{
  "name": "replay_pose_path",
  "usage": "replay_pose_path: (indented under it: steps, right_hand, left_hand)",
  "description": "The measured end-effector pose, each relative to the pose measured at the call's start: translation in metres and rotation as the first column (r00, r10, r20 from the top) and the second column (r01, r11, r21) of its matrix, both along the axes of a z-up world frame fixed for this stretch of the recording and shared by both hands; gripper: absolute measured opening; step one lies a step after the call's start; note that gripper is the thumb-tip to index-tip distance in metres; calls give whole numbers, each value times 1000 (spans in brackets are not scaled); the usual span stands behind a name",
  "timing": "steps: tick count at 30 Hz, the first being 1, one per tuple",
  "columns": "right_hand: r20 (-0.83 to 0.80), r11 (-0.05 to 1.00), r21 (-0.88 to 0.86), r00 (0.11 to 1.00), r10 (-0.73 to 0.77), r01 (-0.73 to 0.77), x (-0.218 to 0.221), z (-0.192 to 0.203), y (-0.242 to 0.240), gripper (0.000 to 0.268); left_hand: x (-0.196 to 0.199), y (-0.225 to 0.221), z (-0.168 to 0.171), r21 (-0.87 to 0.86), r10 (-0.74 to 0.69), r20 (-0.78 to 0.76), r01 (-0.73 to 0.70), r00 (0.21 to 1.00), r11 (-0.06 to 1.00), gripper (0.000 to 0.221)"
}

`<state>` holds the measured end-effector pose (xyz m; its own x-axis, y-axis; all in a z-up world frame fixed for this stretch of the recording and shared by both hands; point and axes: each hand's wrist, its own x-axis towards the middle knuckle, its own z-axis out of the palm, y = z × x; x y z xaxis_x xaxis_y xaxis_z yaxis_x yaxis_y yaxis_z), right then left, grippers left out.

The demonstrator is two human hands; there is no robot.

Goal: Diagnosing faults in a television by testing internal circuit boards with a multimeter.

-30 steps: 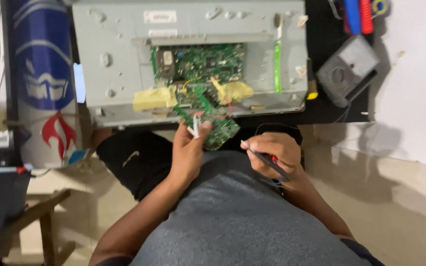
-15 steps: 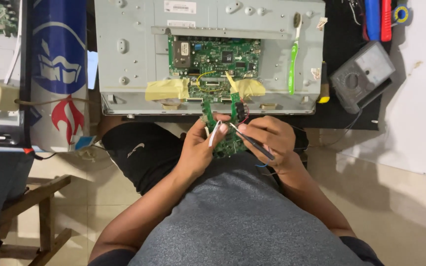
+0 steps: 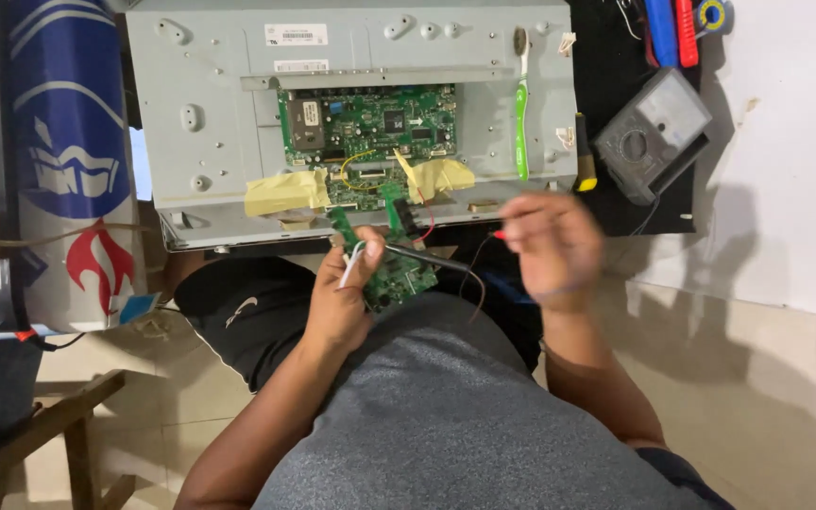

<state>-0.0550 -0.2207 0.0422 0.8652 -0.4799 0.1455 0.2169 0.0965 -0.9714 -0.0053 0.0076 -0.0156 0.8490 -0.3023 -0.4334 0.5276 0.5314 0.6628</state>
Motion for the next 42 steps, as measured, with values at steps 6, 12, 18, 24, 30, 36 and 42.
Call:
replay_pose_path:
  steps: [6,12,18,24,30,36,42]
  right_hand:
    - [116,803,582,990,78,-131,-13,27,-32,48]
    - [170,619,627,858,485,-474,-54,10,-10,41]
    - [127,674,332,740,660,-659,-44,30,20,26]
    - [-173,977,-213,985,-16,-21,-52,19,-34,100]
    - [124,769,-637,977,171,-54,-25,49,-19,19]
    - [159,846,-520,959,234,-120,-17,40,-25,14]
    - [44,834,-502,956,290,-230,8,54,-2,34]
  left_hand:
    - [2,3,11,127,-49,25,45,999,991,12]
    - [2,-7,31,197,-44,170,10,985,980,14]
    - [8,-5,45,259,11,247,-77,969,963,12]
    - [5,-8,49,296,-44,237,-29,970,955,14]
    - [3,-11,48,256,-28,222,-30,975,966,17]
    - [2,-3,51,280,-55,297,-32,953,960,11]
    - [-8,-5,42,331,-61,456,-106,888,938,8]
